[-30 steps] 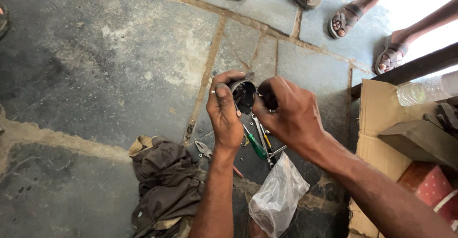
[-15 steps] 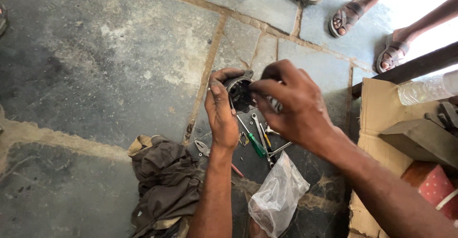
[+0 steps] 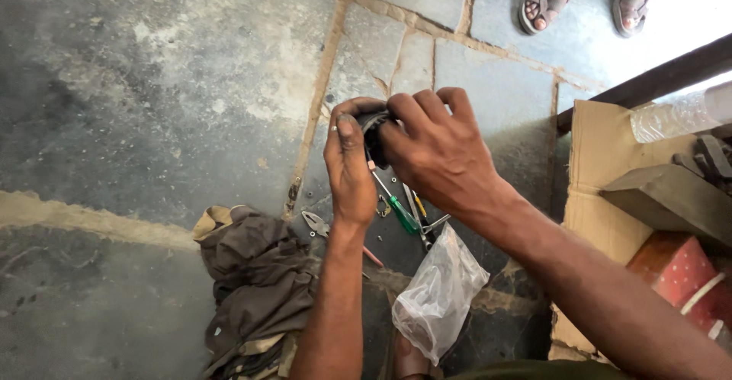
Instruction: The person sits on a tiled floor and uses a screwdriver to disassemble a cylindrical mechanical part. They remove internal components, manipulate them with their hands, and use the screwdriver to adjust or tighten parts within the assembly.
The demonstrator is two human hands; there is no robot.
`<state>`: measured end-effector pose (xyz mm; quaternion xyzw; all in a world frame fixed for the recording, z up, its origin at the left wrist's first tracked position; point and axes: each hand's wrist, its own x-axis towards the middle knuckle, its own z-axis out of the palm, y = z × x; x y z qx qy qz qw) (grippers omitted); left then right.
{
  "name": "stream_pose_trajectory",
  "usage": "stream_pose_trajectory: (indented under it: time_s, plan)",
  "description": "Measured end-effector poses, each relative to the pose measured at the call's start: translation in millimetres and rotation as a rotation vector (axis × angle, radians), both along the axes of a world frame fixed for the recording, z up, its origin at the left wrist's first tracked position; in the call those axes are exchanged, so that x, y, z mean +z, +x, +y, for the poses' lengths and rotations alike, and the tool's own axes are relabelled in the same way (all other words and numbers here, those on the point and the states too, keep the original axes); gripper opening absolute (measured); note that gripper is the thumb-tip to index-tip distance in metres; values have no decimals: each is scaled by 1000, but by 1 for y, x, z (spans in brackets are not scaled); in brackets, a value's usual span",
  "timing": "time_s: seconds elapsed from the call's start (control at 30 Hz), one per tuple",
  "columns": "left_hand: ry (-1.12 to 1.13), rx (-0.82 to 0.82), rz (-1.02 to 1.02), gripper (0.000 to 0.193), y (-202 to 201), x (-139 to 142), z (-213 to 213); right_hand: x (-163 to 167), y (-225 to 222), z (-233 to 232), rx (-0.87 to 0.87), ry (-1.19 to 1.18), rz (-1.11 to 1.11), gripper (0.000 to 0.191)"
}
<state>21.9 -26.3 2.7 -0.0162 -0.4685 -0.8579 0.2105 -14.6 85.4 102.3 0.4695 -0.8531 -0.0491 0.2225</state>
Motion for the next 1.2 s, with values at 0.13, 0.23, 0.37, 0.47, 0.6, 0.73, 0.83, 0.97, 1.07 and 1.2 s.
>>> stream_pose_trajectory:
  time_s: [0.13,0.23,0.37,0.47,0.6,0.73,0.83,0.97,1.07,1.2]
  plan:
    - [28,-21,-69,53,-10,-23,4,-22,-10,7,-13,10,-46,14]
    - [171,-93,-199,53,-17,-39,1,-41,-24,28,21,-264,-280,11]
    - [504,-190,-164,55,-18,-52,-13,-94,-42,53,-419,-650,-643,23]
    - [546,-218,-122,41,-17,-53,-16,-148,-30,75,-426,-66,-804,33]
    - [468,-191,-103,47,-24,-53,-20,-209,-9,90,-451,267,-986,55]
    - [462,-195,-126,59,-35,-64,-29,-238,1,89,-463,300,-1100,59]
    - [462,-177,-158,59,-42,-78,-34,-247,1,80,-545,289,-1129,60]
    - [314,-121,-195,56,-47,-98,-36,-252,-4,73,-593,240,-1146,77]
    - [301,-113,-236,57,-46,-111,-38,-256,-5,72,-654,337,-1157,54]
    - [112,-45,-329,67,-39,-127,-40,-257,-9,71,-696,-139,-1109,30]
